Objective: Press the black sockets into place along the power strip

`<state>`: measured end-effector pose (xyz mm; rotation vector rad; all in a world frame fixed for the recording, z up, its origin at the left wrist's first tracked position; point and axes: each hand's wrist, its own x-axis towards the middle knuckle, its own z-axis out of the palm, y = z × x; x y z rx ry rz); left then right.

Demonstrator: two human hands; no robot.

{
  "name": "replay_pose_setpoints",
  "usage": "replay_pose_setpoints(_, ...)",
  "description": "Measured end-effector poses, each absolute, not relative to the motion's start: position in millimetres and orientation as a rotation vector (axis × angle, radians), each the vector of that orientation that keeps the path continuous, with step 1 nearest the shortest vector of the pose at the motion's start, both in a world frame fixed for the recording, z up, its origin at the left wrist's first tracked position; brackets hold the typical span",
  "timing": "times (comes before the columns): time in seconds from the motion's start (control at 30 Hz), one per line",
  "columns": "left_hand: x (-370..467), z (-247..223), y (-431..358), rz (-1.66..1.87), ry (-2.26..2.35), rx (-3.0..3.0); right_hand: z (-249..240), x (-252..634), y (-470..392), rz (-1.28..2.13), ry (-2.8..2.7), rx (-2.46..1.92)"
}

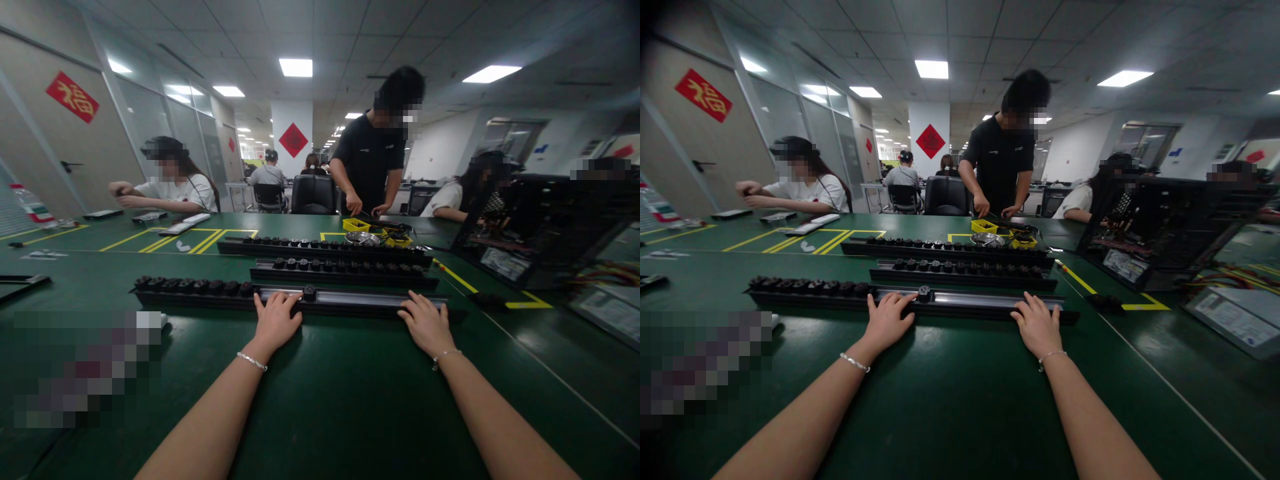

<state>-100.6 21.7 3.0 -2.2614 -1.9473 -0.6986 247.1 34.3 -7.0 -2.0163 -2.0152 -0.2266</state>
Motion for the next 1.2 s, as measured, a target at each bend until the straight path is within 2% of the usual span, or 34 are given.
replay_pose_setpoints(1.2, -92.2, 9.2, 17.6, -0.631, -1.964, -2.293, -4.5, 246.0, 33.8, -0.198, -2.008, -2.016)
